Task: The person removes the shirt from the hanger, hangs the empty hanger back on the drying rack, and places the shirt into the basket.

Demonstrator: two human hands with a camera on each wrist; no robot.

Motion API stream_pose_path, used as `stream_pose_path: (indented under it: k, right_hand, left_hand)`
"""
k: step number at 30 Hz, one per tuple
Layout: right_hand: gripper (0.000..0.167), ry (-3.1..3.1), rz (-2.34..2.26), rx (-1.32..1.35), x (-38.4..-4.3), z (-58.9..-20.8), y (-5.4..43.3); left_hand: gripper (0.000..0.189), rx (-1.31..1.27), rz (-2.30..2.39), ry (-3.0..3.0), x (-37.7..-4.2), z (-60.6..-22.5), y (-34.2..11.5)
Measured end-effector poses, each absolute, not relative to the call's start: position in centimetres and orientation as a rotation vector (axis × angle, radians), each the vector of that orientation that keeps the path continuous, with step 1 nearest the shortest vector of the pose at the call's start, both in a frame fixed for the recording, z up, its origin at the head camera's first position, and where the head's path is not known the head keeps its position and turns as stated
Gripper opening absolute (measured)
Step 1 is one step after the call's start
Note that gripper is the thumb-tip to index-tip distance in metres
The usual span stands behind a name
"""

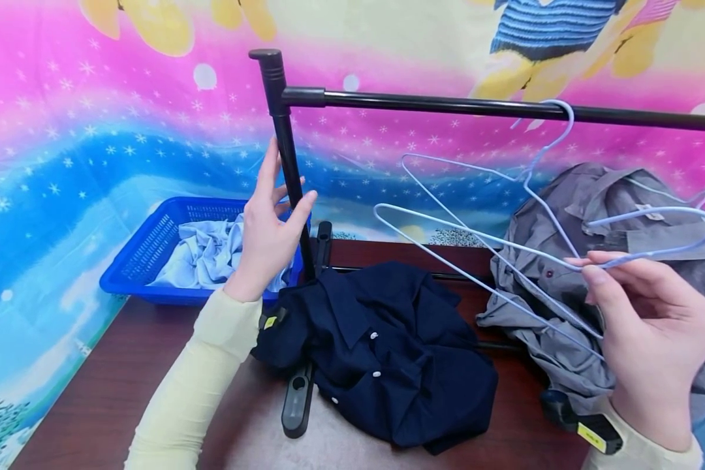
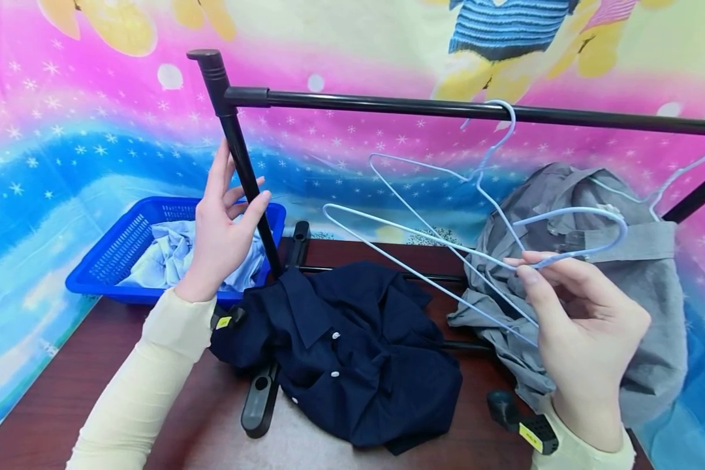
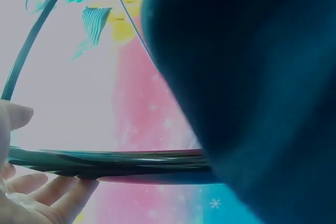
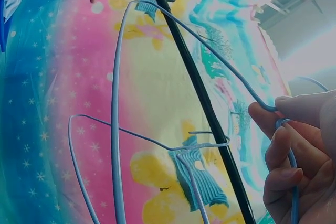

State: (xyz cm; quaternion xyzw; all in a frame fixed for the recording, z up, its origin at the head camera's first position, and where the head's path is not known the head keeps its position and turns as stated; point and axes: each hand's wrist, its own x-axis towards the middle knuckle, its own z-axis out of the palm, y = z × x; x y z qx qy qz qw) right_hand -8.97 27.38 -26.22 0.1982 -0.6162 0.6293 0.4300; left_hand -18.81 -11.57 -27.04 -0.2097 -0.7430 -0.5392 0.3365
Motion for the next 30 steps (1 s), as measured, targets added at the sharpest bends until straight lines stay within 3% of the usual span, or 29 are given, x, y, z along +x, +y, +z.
stream_pose_path:
  k: [8, 15, 24, 30]
  right_hand:
    - [0.026, -1.466, 1.641, 0.508, -8.8, -25.8, 27.3]
    - [0.023, -1.327, 1.754, 0.519, -8.5, -25.1, 26.8]
    - [0.026, -1.337, 1.69, 0.328, -8.5, -25.3, 28.6]
    - [0.018, -1.362, 1.659, 0.378, -8.4, -25.5, 30.0]
  left_hand:
    - [0.071, -0.552, -1.353, -1.883, -21.3, -28.4, -11.9]
    - [0.072, -0.554, -1.378, -1.874, -21.2, -28.6, -12.1]
    - [0.072, -0.533, -1.393, -1.882, -21.1, -28.6, -12.2]
    - [0.072, -0.537, -1.388, -1.873, -21.1, -28.5, -12.3]
